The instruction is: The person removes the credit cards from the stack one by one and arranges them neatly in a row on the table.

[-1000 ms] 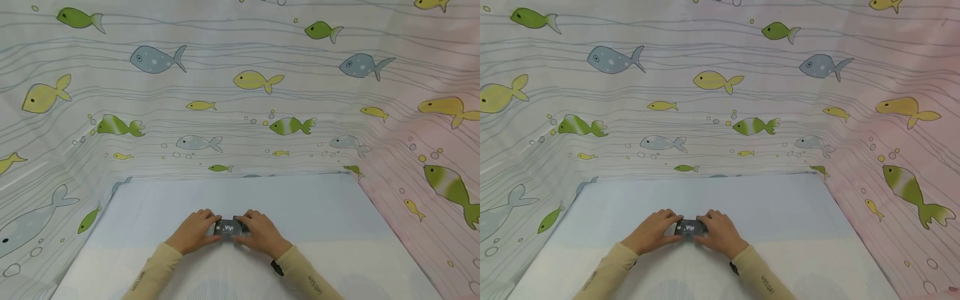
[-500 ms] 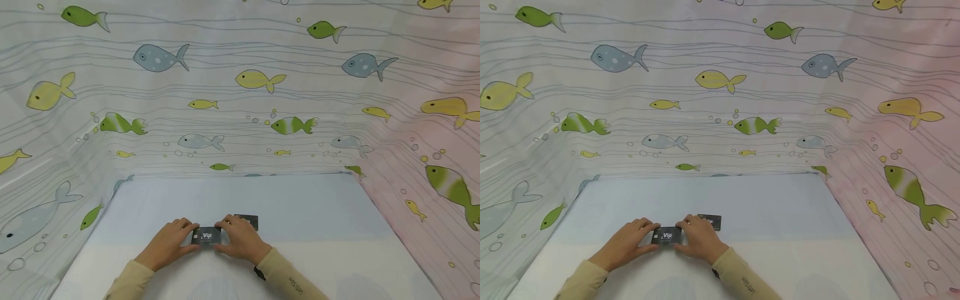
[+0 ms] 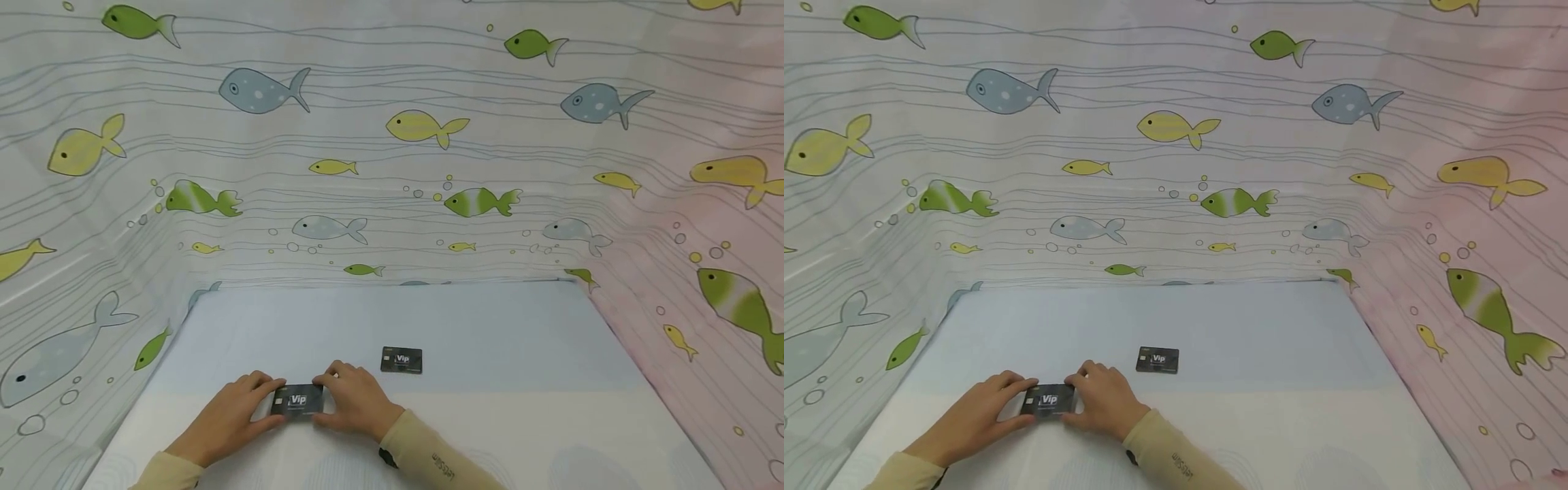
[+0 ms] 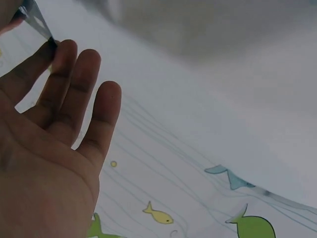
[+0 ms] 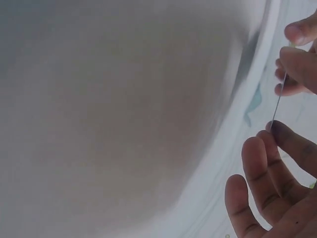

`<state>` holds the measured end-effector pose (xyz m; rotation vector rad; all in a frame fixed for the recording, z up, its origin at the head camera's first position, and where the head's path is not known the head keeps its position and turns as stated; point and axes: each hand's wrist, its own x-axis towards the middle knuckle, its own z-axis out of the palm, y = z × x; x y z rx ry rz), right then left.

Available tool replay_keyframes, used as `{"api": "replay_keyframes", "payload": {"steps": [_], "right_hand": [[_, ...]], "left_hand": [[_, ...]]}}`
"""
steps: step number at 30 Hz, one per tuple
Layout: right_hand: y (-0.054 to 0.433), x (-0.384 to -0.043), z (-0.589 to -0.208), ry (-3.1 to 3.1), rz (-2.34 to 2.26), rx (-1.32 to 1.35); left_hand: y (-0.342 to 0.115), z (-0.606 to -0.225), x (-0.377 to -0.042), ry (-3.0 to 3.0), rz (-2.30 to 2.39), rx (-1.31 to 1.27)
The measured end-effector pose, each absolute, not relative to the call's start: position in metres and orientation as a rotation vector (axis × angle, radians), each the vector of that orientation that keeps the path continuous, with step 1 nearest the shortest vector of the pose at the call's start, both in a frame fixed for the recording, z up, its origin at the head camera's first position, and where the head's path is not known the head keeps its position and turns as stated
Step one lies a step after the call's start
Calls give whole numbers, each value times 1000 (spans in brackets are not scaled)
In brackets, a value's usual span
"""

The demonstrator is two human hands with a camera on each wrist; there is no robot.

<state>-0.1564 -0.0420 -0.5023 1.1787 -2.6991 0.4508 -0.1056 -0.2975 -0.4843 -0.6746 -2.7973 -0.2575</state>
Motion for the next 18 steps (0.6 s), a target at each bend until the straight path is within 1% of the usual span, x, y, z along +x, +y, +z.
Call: {"api": "replay_keyframes", "payload": {"steps": [18], "right_hand": [[-93, -159, -504, -2752, 415, 1196]], "left_hand": [[-334, -480, -102, -2944, -331, -558]]}}
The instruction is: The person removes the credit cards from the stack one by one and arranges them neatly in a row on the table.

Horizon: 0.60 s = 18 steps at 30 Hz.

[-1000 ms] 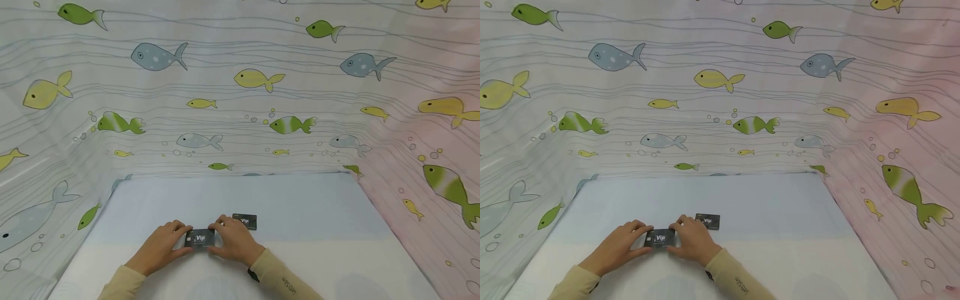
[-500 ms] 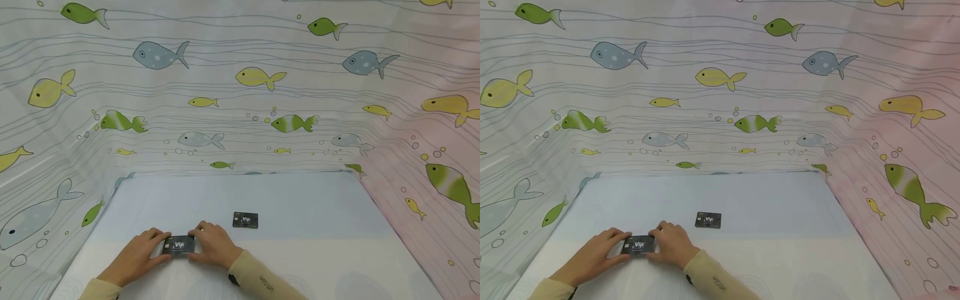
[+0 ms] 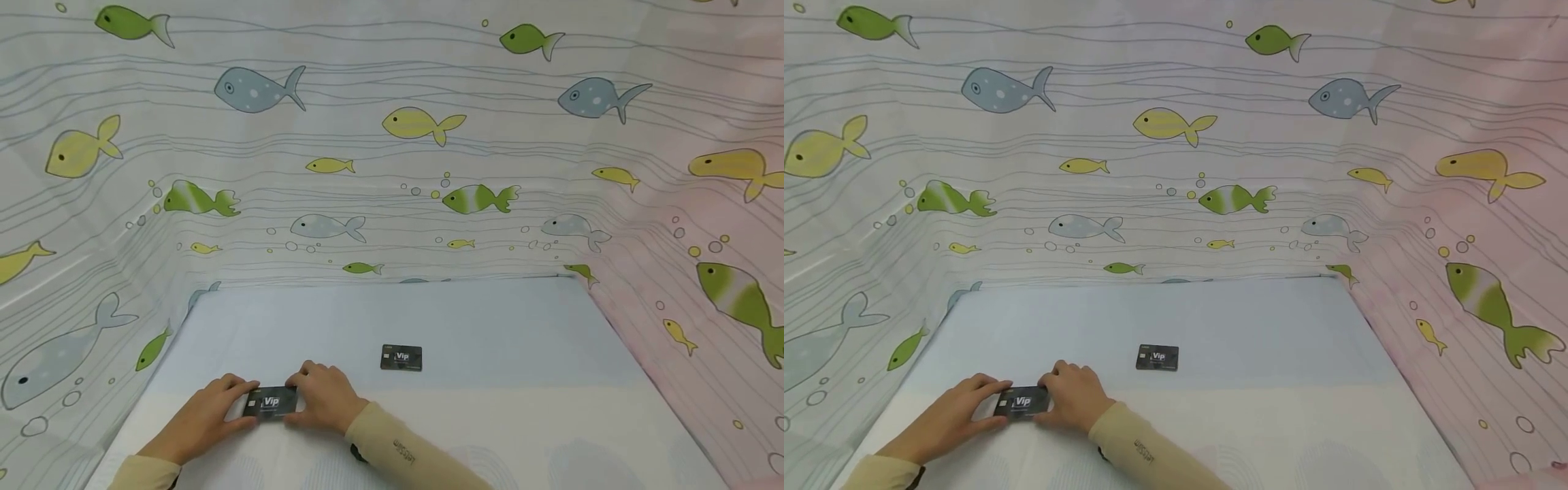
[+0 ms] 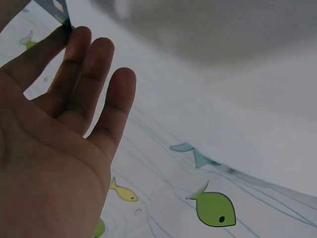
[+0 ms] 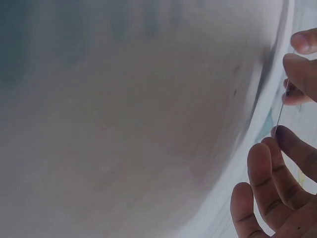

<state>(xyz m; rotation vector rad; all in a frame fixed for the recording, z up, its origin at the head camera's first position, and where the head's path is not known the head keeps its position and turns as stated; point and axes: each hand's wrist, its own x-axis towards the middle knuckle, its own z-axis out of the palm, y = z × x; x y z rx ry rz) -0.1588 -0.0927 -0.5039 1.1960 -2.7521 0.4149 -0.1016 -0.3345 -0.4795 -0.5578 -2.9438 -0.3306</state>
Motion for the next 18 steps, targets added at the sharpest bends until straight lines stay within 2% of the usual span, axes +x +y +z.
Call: {"api": "replay_keyframes", "payload": {"steps": [18], "right_hand": [[-111, -157, -503, -2892, 362, 1175]], "left_hand": [[-345, -487, -103, -3086, -342, -531]]}}
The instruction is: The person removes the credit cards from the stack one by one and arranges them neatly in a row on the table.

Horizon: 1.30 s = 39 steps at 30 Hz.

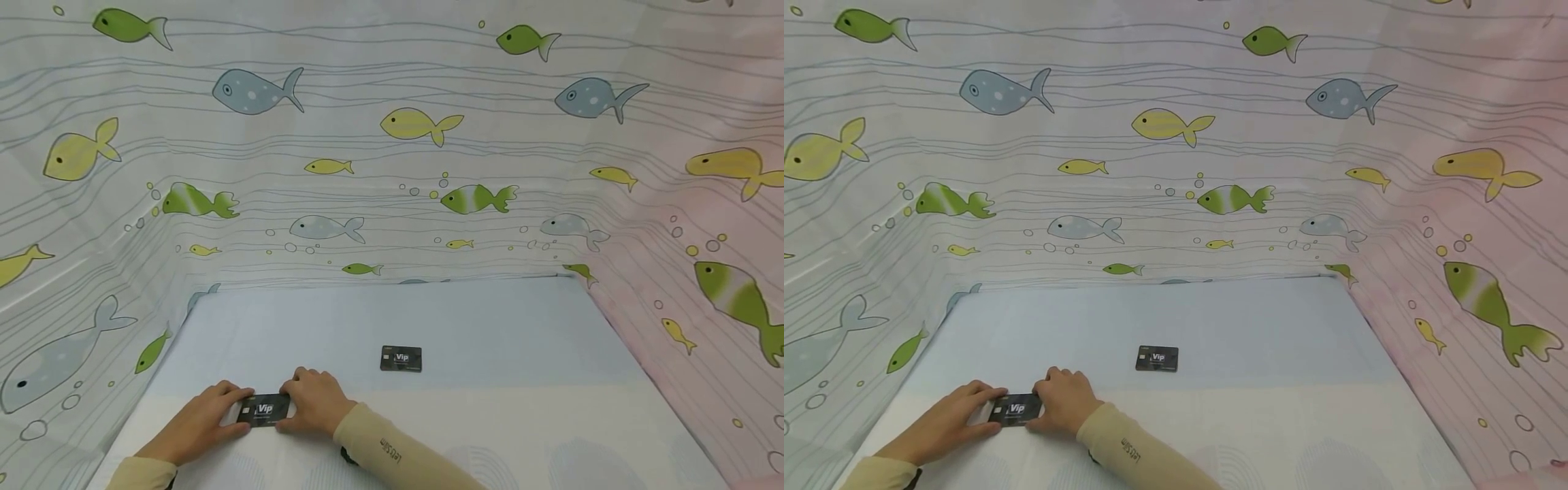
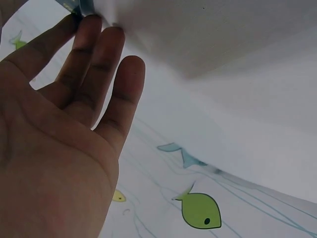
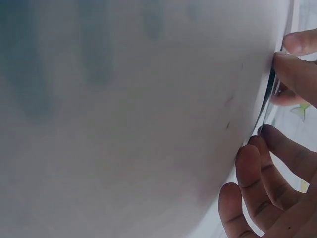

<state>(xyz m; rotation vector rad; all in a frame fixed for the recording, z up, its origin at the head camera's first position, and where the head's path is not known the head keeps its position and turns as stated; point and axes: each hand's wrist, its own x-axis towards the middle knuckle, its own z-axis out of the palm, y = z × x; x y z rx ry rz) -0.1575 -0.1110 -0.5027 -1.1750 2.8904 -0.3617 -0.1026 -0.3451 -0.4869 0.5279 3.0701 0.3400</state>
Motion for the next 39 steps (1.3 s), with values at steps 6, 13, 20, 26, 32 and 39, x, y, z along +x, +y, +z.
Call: {"api": "replay_keyframes", "payload": {"steps": [6, 13, 20, 26, 32, 39], "right_hand": [[-113, -158, -508, 2883, -369, -1137], [-113, -157, -508, 2878, -373, -1119], [-113, -156, -506, 2883, -383, -1118], [-109, -157, -505, 2885, -374, -1147], [-101, -161, -507, 2913, -363, -1186], [-83, -167, -503, 2933, -422, -1182]], "left_hand": [[-343, -487, -103, 3058, 336, 521], [-342, -485, -103, 3050, 320, 523], [-343, -483, -102, 3058, 325, 526], [-340, -482, -104, 3077, 368, 480], [-325, -479, -113, 3191, 475, 483], [-308, -476, -124, 3222, 477, 542]]}}
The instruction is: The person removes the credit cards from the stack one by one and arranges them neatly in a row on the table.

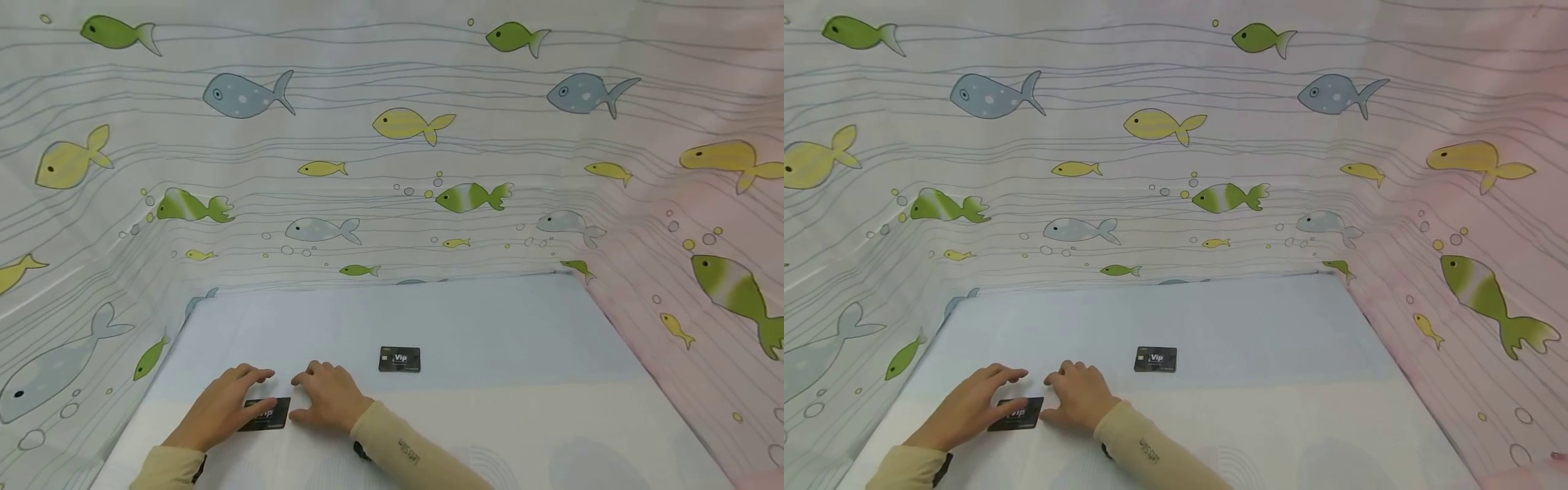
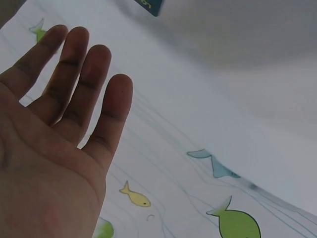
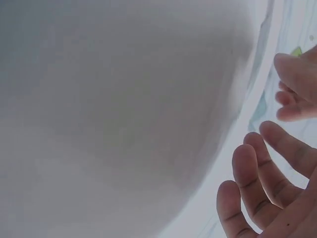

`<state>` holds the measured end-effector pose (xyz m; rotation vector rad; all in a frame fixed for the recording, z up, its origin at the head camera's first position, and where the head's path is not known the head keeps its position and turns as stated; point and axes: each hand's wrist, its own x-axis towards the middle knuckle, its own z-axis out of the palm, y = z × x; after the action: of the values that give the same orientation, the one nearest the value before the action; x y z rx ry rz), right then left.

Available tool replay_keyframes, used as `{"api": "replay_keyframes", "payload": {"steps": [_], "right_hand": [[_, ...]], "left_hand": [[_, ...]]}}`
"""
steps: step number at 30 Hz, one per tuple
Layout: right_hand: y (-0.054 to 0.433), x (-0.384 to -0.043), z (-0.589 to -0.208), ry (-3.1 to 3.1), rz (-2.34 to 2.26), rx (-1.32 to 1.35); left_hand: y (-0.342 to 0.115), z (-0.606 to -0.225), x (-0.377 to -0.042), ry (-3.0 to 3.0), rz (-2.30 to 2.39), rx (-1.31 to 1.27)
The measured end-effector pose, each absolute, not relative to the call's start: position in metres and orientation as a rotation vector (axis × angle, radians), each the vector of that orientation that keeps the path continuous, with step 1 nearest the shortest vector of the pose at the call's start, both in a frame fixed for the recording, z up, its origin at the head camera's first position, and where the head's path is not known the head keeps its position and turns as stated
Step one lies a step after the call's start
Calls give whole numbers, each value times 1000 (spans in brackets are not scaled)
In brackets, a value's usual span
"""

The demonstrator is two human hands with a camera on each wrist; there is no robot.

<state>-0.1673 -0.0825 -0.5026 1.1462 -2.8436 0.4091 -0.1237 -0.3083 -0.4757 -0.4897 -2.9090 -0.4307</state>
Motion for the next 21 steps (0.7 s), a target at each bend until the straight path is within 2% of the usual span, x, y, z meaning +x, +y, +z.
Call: {"api": "replay_keyframes", "payload": {"steps": [21], "right_hand": [[-5, -186, -498, -2890, 638, 917]], "left_hand": [[-265, -481, -150, -2877, -441, -638]]}}
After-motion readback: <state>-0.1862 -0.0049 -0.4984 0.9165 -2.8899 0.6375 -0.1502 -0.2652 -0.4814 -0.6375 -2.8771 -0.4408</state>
